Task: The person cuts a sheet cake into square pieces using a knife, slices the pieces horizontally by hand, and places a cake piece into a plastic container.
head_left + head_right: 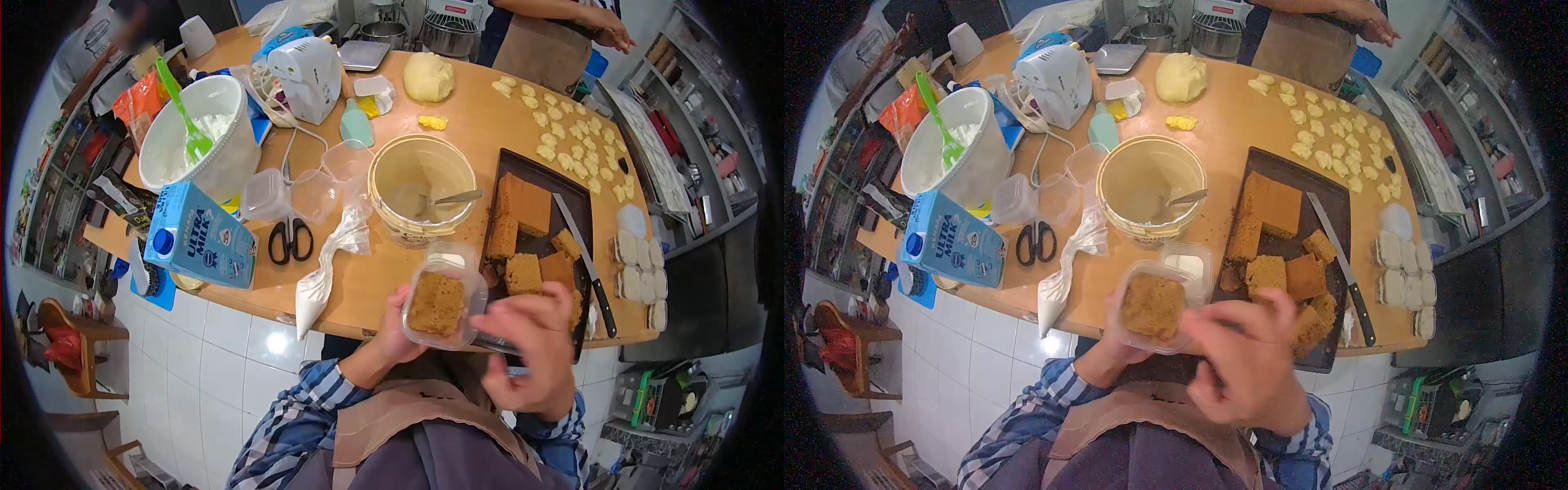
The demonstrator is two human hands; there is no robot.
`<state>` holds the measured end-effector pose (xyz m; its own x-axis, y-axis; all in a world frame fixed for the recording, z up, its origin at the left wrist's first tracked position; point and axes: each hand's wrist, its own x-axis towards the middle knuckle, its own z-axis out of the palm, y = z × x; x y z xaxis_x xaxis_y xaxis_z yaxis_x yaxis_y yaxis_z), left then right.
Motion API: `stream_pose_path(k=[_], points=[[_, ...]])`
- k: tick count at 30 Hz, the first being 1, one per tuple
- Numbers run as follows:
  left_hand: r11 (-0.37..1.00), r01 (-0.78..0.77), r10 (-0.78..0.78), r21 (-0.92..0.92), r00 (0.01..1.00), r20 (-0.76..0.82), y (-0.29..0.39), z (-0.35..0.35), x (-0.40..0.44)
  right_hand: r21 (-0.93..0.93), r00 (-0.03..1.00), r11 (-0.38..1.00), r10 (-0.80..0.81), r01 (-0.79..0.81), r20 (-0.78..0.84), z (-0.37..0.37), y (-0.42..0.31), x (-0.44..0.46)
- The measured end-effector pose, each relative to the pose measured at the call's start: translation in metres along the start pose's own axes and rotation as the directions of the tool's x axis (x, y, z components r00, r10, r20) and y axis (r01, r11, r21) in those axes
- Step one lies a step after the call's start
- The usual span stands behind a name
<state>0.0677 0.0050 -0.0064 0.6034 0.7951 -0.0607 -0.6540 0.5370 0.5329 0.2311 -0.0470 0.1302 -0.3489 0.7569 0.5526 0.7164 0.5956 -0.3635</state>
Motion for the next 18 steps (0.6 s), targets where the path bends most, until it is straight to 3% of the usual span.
stream_pose_path(k=[1, 3, 4, 5, 6, 8, 11, 13, 16, 18], points=[[0.998, 0.025, -0.02, 0.051, 0.997, -0.081, 0.004, 0.0, -0.005, 0.005, 0.995, 0.999, 0.048, -0.048, -0.089, -0.007, 0.0, -0.003], [0.978, -0.076, 0.08, -0.192, 0.997, 0.013, 0.002, -0.024, -0.014, -0.002, 0.953, 0.985, 0.166, -0.172, -0.255, -0.006, 0.003, -0.005], [0.944, -0.112, 0.135, -0.312, 0.989, 0.053, 0.002, -0.035, -0.019, 0.055, 0.924, 0.951, 0.308, -0.303, -0.226, 0.002, 0.008, -0.006], [0.98, -0.171, 0.168, -0.1, 0.985, -0.041, 0.004, -0.042, -0.024, 0.108, 0.876, 0.896, 0.444, -0.431, -0.19, 0.013, 0.015, -0.008], [0.966, -0.178, 0.173, -0.19, 0.984, -0.043, 0.004, -0.05, -0.027, 0.154, 0.808, 0.82, 0.571, -0.551, -0.145, 0.024, 0.023, -0.01], [0.911, -0.194, 0.188, -0.363, 0.981, -0.05, 0.0, -0.065, -0.029, 0.152, 0.774, 0.772, 0.63, -0.617, -0.06, 0.045, 0.045, -0.017], [0.953, -0.26, 0.242, -0.153, 0.962, -0.125, -0.001, -0.07, -0.029, 0.212, 0.707, 0.687, 0.706, -0.695, 0.028, 0.068, 0.062, -0.016], [0.934, -0.24, 0.237, -0.264, 0.971, -0.045, -0.004, -0.073, -0.026, 0.288, 0.619, 0.568, 0.774, -0.771, 0.134, 0.077, 0.065, -0.013], [0.926, -0.201, 0.233, -0.319, 0.97, 0.065, -0.006, -0.079, -0.025, 0.244, 0.635, 0.599, 0.766, -0.762, 0.102, 0.097, 0.079, -0.022], [0.922, -0.199, 0.233, -0.333, 0.97, 0.066, -0.008, -0.08, -0.025, 0.293, 0.569, 0.511, 0.805, -0.808, 0.165, 0.096, 0.077, -0.019]])
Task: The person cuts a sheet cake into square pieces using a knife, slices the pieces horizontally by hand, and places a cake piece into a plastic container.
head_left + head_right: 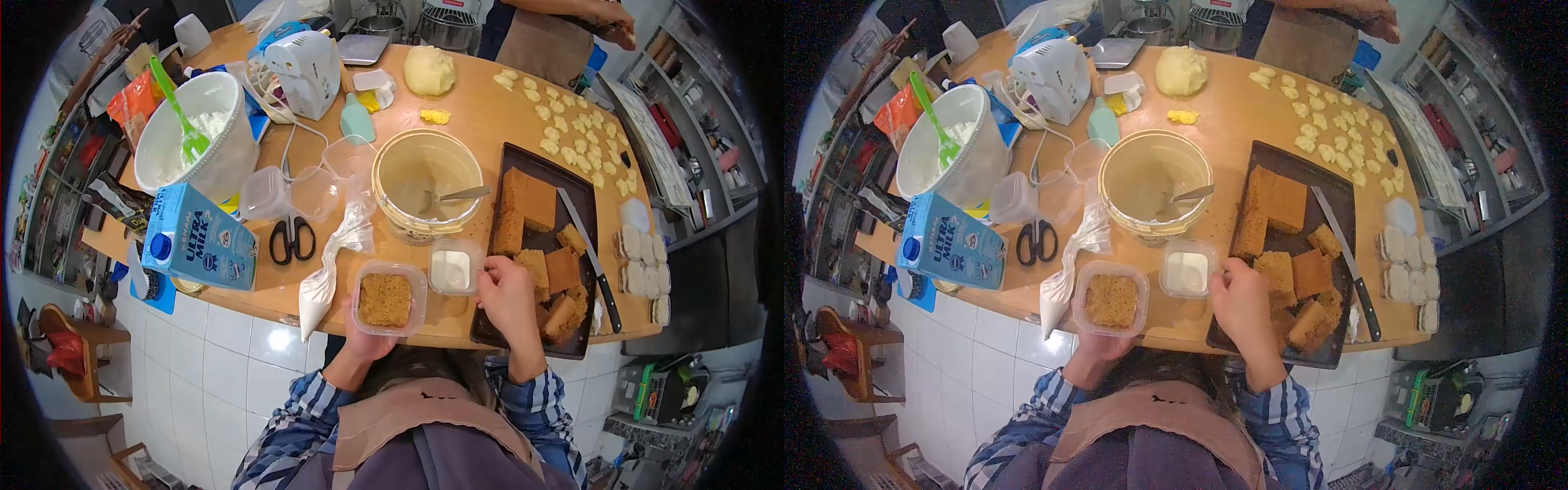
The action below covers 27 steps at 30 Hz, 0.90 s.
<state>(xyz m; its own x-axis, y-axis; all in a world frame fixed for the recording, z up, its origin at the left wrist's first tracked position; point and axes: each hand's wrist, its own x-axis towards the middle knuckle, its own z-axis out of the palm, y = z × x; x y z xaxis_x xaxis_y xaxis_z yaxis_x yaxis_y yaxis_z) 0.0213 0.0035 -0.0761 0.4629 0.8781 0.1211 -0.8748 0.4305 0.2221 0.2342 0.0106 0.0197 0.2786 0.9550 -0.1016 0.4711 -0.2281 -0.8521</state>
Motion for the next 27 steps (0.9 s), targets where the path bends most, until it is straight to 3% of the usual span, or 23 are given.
stream_pose_path(k=[2, 5, 11, 17, 20, 23, 27], points=[[0.999, -0.026, 0.024, -0.024, 0.998, -0.062, -0.001, 0.004, 0.0, 0.048, 0.999, 0.998, 0.05, -0.051, 0.019, 0.001, -0.002, -0.001], [0.996, -0.036, 0.045, 0.085, 0.993, -0.108, -0.001, 0.008, 0.001, 0.097, 0.998, 0.993, 0.064, -0.065, 0.012, 0.002, 0.001, -0.002], [0.998, 0.038, -0.034, 0.041, 0.995, -0.089, -0.001, 0.015, 0.0, 0.242, 0.994, 0.965, 0.109, -0.101, -0.02, -0.023, -0.022, -0.024], [0.986, 0.165, -0.165, -0.032, 0.986, 0.012, -0.024, 0.024, 0.003, 0.283, 0.98, 0.958, 0.009, 0.049, -0.198, -0.055, -0.064, -0.053], [0.961, 0.266, -0.25, -0.075, 0.953, 0.172, -0.04, 0.019, 0.005, 0.246, 0.965, 0.959, -0.078, 0.141, -0.25, -0.063, -0.067, -0.061], [0.913, 0.379, -0.365, 0.149, 0.924, -0.113, -0.044, 0.046, 0.008, 0.214, 0.955, 0.959, -0.127, 0.187, -0.267, -0.062, -0.071, -0.069], [0.884, 0.446, -0.43, -0.138, 0.893, 0.133, -0.057, 0.028, 0.011, 0.108, 0.938, 0.961, -0.22, 0.256, -0.267, -0.06, -0.066, -0.077]])
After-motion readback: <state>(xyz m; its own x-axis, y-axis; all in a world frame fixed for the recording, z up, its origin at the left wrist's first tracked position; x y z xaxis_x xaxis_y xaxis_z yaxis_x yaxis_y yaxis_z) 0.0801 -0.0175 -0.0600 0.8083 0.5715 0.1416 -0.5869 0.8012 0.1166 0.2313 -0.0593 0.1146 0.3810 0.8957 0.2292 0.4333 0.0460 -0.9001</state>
